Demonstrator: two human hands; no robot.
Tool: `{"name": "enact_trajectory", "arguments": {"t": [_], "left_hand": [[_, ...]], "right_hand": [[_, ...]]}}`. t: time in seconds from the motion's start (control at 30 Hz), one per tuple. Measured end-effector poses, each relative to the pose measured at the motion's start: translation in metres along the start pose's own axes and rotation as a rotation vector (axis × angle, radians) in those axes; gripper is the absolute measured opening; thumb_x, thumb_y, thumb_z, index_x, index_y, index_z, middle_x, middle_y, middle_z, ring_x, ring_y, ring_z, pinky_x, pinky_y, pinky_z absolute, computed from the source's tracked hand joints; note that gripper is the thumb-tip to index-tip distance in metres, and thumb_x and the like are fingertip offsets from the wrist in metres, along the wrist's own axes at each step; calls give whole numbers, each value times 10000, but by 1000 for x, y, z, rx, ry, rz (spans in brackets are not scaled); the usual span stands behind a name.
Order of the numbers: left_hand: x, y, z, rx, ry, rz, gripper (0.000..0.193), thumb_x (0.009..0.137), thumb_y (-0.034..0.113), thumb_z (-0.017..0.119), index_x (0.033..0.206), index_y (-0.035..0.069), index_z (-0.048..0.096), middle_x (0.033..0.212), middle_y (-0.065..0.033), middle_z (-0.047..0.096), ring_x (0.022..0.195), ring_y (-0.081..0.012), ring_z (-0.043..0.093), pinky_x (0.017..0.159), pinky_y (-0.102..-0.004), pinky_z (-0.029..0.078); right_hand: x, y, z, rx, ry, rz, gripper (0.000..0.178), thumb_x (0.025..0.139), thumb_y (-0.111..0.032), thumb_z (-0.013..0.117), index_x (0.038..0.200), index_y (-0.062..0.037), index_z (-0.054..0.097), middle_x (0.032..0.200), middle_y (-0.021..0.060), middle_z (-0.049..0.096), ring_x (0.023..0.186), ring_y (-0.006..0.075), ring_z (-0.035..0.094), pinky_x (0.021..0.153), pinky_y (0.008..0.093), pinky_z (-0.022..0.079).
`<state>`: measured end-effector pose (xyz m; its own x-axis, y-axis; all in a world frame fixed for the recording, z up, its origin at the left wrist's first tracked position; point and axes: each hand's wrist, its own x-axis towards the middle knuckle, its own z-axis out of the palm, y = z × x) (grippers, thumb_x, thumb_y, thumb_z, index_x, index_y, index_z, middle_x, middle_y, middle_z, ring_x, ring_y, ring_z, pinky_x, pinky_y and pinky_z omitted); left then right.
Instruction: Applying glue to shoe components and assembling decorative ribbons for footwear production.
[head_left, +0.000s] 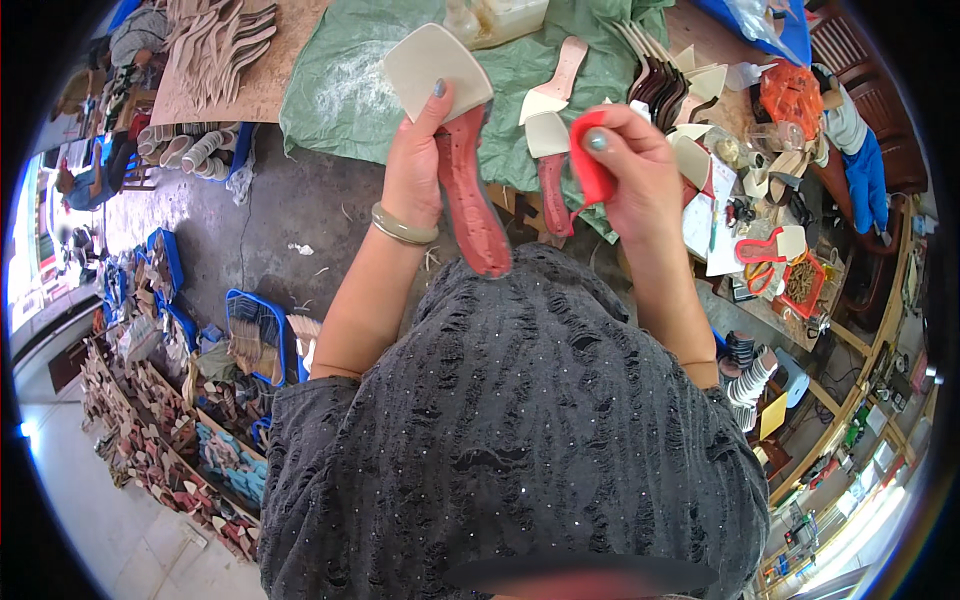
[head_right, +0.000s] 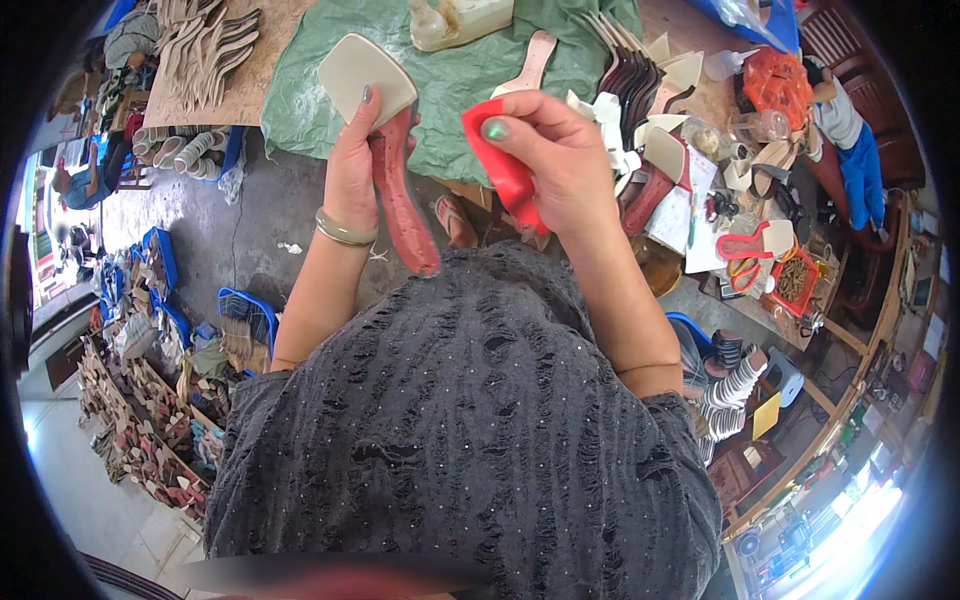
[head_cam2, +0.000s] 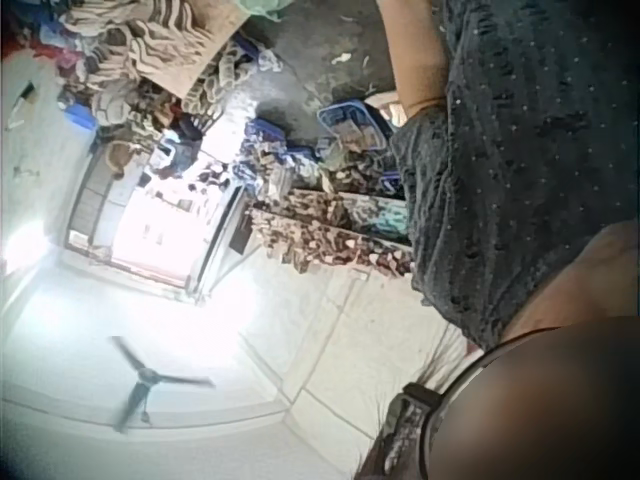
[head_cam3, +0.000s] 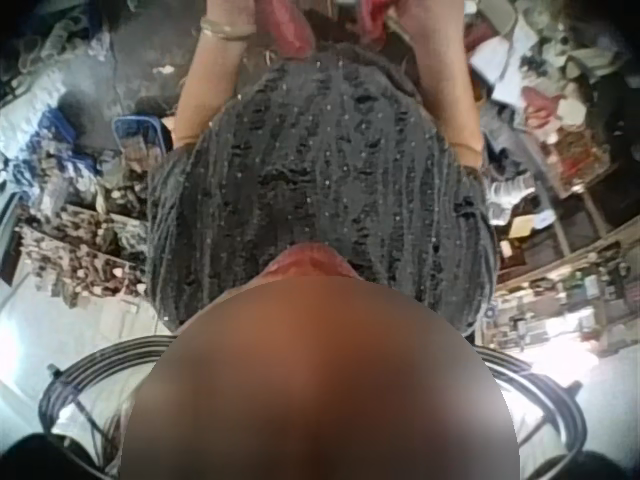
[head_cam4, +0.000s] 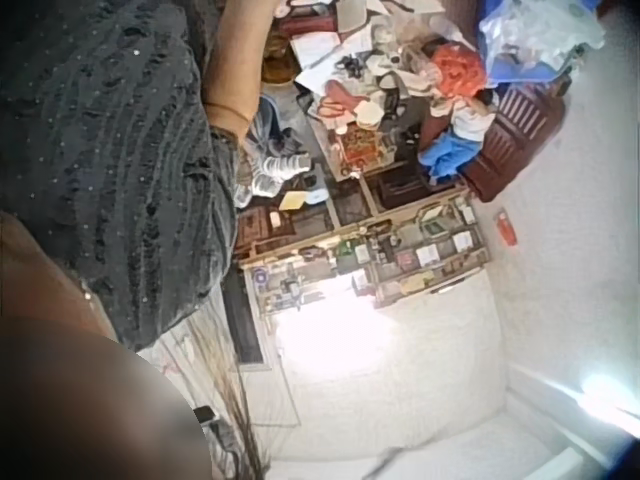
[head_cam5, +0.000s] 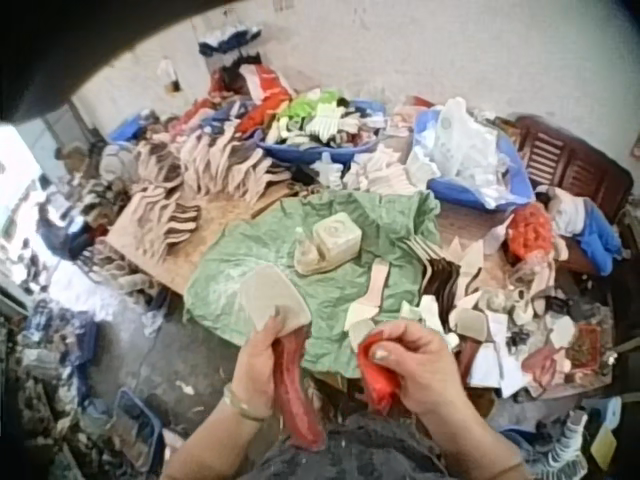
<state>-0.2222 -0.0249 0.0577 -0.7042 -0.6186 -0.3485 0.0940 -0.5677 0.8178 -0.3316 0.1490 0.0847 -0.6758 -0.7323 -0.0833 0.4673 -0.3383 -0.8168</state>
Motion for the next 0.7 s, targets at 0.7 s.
{"name": "enact_trajectory", "arguments": {"t": [0.7], "left_hand": [[48, -233, -45, 437, -257, -591, 446, 860, 278, 711, 1175, -14, 591, 1103, -68, 655, 974, -140, 619, 864, -279, 487]], "right_hand": [[-153, 9, -180, -371, -67, 372, 88, 889, -46, 619, 954, 12, 632, 814, 60, 678, 671, 106, 646, 593, 224, 505]]}}
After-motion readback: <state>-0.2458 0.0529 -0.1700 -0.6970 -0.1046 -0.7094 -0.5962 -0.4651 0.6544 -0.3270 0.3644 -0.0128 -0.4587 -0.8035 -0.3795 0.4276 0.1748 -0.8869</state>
